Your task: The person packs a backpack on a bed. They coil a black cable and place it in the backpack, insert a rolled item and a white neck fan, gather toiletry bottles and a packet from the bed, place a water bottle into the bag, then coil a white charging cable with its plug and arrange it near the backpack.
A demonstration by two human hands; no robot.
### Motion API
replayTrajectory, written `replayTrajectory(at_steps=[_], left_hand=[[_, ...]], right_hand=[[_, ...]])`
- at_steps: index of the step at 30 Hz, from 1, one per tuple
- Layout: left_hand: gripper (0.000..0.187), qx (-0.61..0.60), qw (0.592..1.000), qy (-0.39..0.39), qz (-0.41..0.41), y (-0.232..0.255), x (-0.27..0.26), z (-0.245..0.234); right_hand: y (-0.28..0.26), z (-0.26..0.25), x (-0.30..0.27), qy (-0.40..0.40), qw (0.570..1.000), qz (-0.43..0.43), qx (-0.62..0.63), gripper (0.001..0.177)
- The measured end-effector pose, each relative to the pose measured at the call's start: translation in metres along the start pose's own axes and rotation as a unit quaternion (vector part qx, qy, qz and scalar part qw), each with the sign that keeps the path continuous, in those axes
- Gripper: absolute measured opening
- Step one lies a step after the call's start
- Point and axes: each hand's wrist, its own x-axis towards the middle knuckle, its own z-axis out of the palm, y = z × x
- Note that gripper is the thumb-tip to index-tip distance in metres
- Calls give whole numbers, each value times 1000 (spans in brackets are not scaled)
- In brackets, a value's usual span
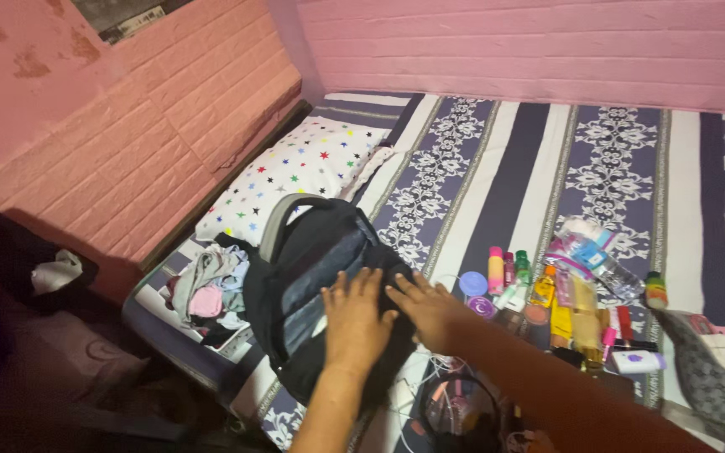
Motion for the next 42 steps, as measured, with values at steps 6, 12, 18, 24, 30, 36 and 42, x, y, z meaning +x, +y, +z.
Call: replayTrajectory(at_steps=[6,12,18,24,30,36,42], left_hand=[[62,-59,996,19,67,4,16,14],[60,-84,992,16,94,24,30,27],[60,-74,992,14,104,63,45,48],[73,-74,990,-5,121,118,64,62],[61,-69,983,42,164,176,74,79],[68,-53,981,-2,185,210,100,101],[71,-43,977,-29,208,237,134,130]], right_hand=[[20,3,-1,29,999,22,-13,88],[41,-11,-18,74,996,40,-21,90],[82,-29,-40,69,994,82,-17,94],[125,-55,-75,38,985,162,-37,93],[163,-85,-117,-33,973,215,-78,110],[216,-77,-128,82,977,181,-73,77],[263,-69,-120,78,968,215,-108,87]])
